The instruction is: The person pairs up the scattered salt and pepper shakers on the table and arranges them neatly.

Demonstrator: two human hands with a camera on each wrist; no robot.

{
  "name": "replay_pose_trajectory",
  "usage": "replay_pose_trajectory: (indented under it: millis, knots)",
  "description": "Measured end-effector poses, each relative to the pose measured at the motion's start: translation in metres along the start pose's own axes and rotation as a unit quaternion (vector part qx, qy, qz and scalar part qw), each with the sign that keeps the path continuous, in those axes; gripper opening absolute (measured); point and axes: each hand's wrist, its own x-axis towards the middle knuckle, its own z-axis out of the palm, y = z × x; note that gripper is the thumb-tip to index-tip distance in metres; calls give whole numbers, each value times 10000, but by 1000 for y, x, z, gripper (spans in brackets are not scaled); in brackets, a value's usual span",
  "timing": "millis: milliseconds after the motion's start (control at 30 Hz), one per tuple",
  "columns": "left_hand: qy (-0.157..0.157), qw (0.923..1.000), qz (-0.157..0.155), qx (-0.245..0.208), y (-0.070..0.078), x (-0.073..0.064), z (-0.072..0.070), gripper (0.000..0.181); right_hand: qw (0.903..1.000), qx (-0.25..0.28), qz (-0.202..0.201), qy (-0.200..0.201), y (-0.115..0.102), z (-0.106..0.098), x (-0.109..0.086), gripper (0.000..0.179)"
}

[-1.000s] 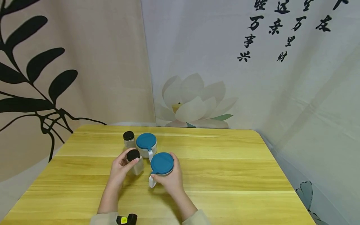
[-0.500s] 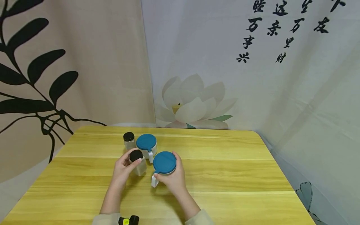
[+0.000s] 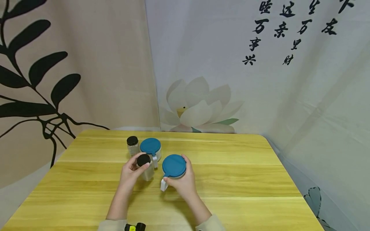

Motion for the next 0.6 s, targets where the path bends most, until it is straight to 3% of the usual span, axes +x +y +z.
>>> replay_pose_trajectory:
  millis: [133, 367, 600]
  knots:
    - [33, 10000, -14, -21, 1, 0, 2, 43, 9999, -22, 110, -31, -7, -5, 0, 99]
    - [85, 9999, -40, -86, -1, 1, 7, 42, 9999, -19, 103, -132, -41, -18, -8, 94]
    - [79, 9999, -88, -79, -2, 0, 11, 41, 9998, -55, 117, -128, -40, -25, -9, 96]
